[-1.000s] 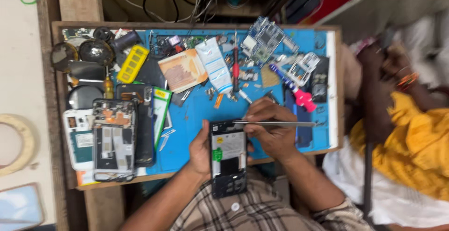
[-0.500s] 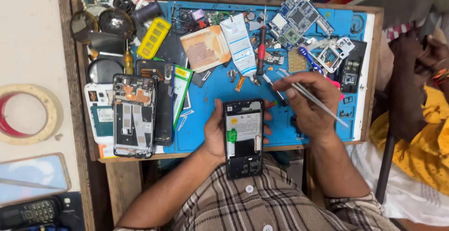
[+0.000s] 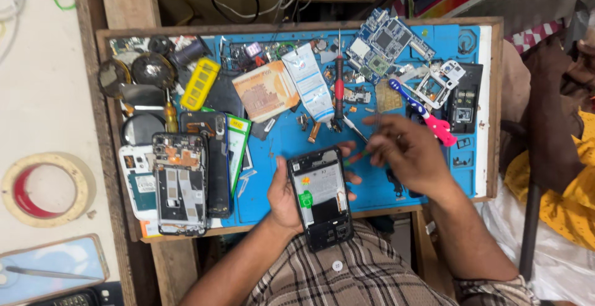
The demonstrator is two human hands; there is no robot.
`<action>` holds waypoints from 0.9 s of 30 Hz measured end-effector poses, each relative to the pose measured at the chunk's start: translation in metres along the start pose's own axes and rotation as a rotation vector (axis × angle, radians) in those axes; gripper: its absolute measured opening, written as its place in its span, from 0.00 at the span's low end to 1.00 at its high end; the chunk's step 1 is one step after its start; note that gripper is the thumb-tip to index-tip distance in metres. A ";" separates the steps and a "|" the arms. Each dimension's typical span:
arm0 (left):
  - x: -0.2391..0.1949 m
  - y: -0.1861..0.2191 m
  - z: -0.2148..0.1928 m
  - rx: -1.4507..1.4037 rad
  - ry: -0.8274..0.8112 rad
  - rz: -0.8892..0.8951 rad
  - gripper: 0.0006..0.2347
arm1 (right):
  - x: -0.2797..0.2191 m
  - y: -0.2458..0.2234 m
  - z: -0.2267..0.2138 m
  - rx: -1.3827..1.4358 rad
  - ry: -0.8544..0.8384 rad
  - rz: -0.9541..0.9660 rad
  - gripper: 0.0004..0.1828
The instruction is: The person uses a yellow-handled screwdriver to tighten screws on the back of a disassembled smartphone, then switches to a metal spudger to pry and adjust internal components near the battery and camera area. The work continues with repeated prying and repositioning of small parts inside the phone chassis.
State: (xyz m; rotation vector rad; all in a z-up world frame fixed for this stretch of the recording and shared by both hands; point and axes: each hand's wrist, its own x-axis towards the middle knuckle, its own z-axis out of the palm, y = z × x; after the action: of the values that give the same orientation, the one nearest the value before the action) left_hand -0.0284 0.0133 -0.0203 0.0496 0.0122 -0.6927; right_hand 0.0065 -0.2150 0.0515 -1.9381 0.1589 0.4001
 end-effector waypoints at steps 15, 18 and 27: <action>0.002 0.025 0.018 0.118 0.074 0.209 0.46 | -0.009 -0.018 0.020 -0.277 -0.141 -0.126 0.14; -0.003 0.024 0.014 0.065 0.120 0.207 0.47 | -0.019 -0.009 0.014 -0.329 -0.092 -0.128 0.13; 0.002 0.020 0.012 0.031 0.024 0.163 0.46 | -0.019 -0.019 -0.006 -0.307 0.135 -0.455 0.10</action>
State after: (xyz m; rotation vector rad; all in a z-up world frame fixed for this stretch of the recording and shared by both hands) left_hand -0.0145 0.0268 -0.0073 0.0881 0.0203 -0.5295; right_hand -0.0038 -0.2144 0.0771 -2.2266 -0.2698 -0.0116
